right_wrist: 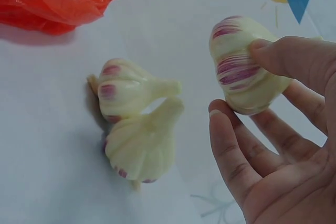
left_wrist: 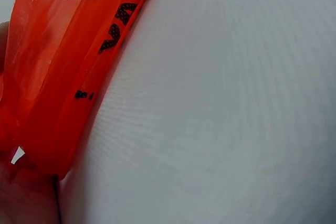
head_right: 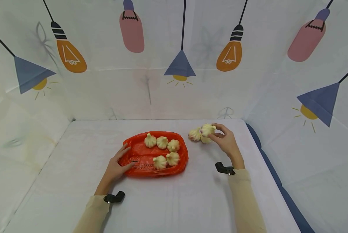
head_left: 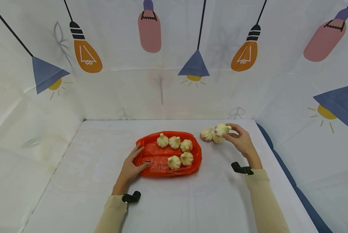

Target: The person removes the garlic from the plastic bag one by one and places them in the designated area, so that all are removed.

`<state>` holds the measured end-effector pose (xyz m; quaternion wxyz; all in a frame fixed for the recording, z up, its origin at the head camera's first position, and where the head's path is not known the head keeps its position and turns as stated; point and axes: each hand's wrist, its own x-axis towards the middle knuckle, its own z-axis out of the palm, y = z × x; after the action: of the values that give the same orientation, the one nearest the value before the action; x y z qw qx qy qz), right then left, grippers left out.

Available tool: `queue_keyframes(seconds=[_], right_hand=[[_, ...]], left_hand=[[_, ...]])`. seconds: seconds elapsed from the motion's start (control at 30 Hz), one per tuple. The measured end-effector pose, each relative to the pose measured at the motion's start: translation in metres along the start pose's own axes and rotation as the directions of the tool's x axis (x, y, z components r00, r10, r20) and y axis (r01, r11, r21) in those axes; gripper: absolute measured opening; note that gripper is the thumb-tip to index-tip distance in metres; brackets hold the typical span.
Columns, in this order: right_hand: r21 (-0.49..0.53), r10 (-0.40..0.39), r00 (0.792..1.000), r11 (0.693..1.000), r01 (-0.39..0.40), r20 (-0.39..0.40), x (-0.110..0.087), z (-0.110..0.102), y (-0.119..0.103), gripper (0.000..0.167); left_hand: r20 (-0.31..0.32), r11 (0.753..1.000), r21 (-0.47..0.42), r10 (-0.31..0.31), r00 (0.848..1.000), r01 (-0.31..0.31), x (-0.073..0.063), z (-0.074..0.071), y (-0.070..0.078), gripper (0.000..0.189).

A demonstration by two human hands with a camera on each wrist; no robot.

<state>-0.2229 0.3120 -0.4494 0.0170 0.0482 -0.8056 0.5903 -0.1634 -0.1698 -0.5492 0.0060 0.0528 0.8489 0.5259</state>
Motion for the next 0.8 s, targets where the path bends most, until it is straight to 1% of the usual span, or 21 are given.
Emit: queue_keyframes(seconds=[0.23, 0.5, 0.6, 0.8], right_hand=[[0.010, 0.006, 0.999, 1.000, -0.006, -0.048, -0.001, -0.010, 0.008, 0.060], [0.016, -0.001, 0.996, 1.000, 0.003, -0.093, -0.004, -0.017, 0.019, 0.056], [0.019, 0.007, 0.994, 1.000, -0.005, -0.107, -0.005, -0.019, 0.024, 0.054], [0.030, 0.027, 0.990, 0.999, -0.023, -0.138, -0.007, -0.024, 0.033, 0.053]], left_hand=[[0.000, 1.000, 0.012, -0.001, 1.000, 0.001, 0.000, 0.000, -0.001, 0.080], [-0.007, 1.000, 0.011, 0.025, 1.000, -0.025, 0.000, 0.000, -0.001, 0.080], [-0.011, 1.000, 0.009, 0.020, 1.000, -0.020, 0.000, 0.000, -0.001, 0.080], [0.000, 1.000, 0.004, -0.001, 1.000, 0.001, 0.000, 0.001, -0.001, 0.080]])
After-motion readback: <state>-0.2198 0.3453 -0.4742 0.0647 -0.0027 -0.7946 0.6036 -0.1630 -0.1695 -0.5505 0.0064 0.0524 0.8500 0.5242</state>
